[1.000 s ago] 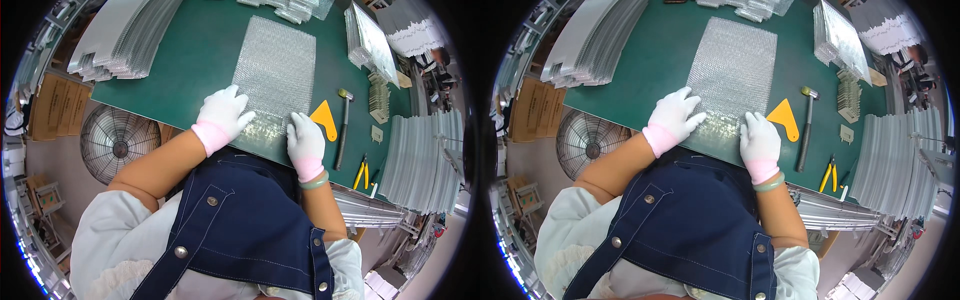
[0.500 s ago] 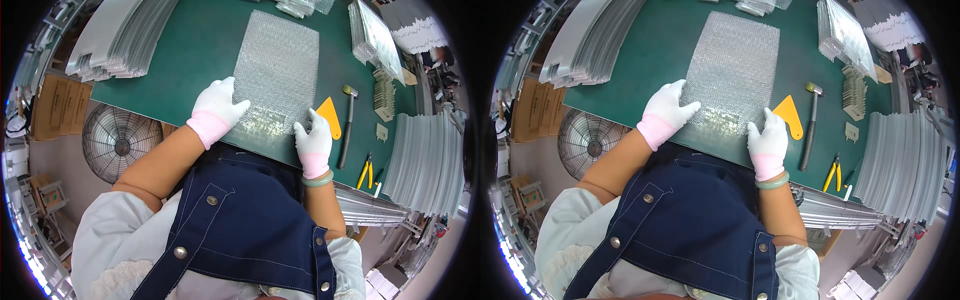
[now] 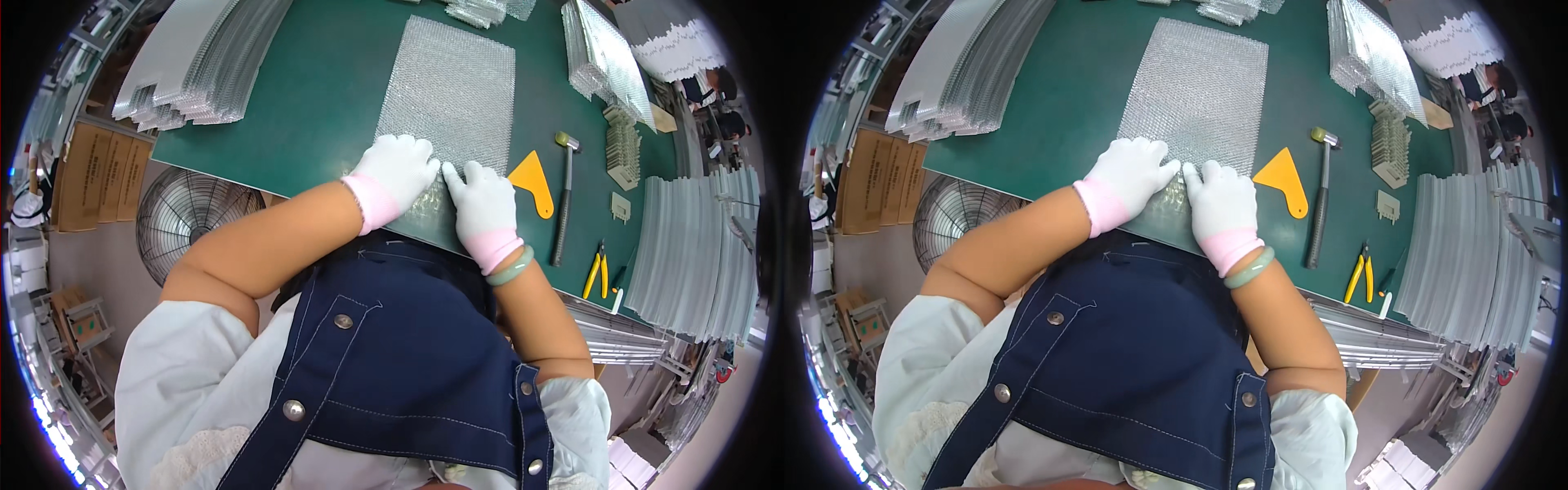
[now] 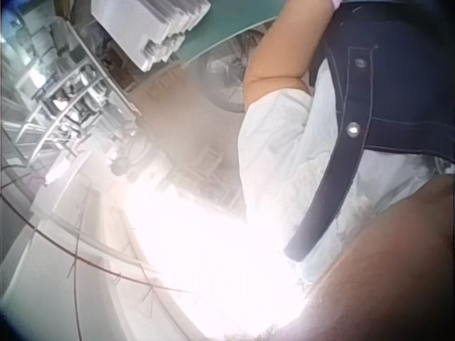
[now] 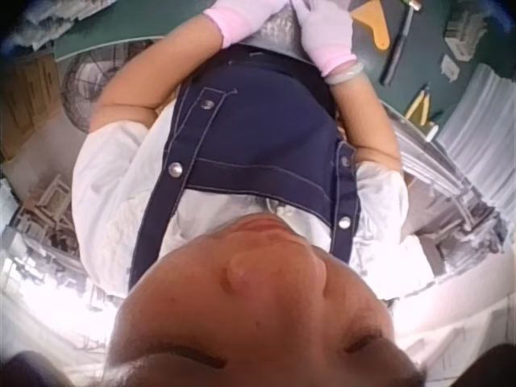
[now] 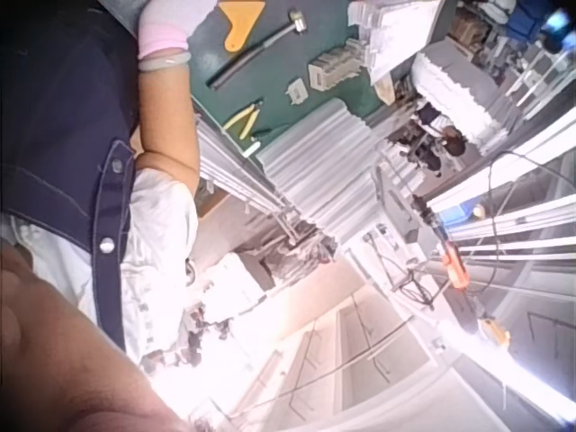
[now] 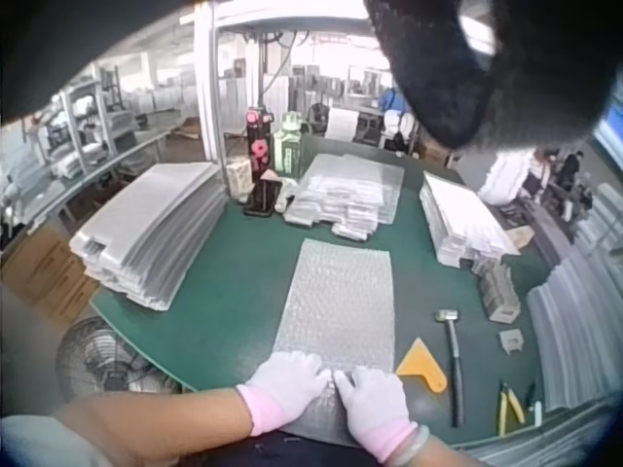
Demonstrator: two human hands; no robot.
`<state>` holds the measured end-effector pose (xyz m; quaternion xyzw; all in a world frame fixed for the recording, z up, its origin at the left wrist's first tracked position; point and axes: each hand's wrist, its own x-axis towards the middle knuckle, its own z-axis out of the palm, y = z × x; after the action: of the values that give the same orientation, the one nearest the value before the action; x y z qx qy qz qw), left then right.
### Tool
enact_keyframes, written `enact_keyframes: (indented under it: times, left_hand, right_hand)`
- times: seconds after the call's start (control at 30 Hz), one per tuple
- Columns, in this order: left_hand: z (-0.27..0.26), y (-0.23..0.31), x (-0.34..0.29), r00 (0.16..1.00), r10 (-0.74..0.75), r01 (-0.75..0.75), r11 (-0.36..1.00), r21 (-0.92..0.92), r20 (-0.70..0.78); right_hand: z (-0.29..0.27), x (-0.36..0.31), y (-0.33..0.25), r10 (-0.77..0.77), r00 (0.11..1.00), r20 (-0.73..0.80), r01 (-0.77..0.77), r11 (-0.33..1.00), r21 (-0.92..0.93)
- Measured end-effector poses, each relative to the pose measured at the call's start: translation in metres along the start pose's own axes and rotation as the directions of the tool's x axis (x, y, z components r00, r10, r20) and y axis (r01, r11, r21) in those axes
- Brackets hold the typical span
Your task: The person assembles air filters by placing a mesh sheet onto a workbench, positioning a plastic connector, and fitting metal frame pieces around the mesh. They use a handheld stapler to secure the frame to the mesh and then place the completed unit aside. The process is repeated for multiple units.
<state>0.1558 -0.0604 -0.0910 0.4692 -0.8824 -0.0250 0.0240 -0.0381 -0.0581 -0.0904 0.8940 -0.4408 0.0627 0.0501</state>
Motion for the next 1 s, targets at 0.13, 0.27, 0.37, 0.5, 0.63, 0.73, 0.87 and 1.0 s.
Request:
enact_keyframes:
  times: [0.13,0.27,0.37,0.5,0.63,0.73,0.87,1.0]
  left_hand:
    - [-0.003,-0.017,-0.014,0.999,0.035,-0.028,0.965,-0.262,0.024]
    - [0.006,0.003,-0.057,0.956,0.056,-0.127,0.964,-0.234,-0.288]
    - [0.012,0.005,-0.058,0.954,0.051,-0.13,0.958,-0.256,-0.294]
    - [0.023,0.005,-0.061,0.93,0.04,-0.13,0.966,-0.225,-0.367]
    - [0.023,0.009,-0.061,0.938,0.017,-0.087,0.978,-0.188,-0.347]
    - [0.024,0.011,-0.058,0.947,0.008,-0.069,0.982,-0.176,-0.322]
    - [0.025,0.012,-0.057,0.941,0.011,-0.063,0.987,-0.145,-0.339]
    - [0.022,0.015,-0.055,0.945,-0.007,-0.047,0.987,-0.156,-0.328]
  right_hand:
    - [0.009,-0.012,0.018,-0.046,0.99,-0.131,0.074,0.974,0.214]
    - [0.014,-0.05,-0.004,0.018,0.977,-0.213,0.043,0.961,0.275]
    - [0.018,-0.052,-0.015,0.061,0.976,-0.207,-0.013,0.973,0.229]
    - [0.013,-0.051,-0.018,0.051,0.983,-0.175,-0.019,0.983,0.18]
    - [0.015,-0.053,-0.017,0.059,0.977,-0.203,-0.025,0.986,0.166]
    - [0.013,-0.054,-0.014,0.081,0.975,-0.206,-0.034,0.975,0.221]
    - [0.02,-0.055,-0.011,0.076,0.961,-0.264,-0.021,0.979,0.204]
    - [-0.004,-0.053,0.042,0.201,0.913,-0.356,0.019,0.849,0.528]
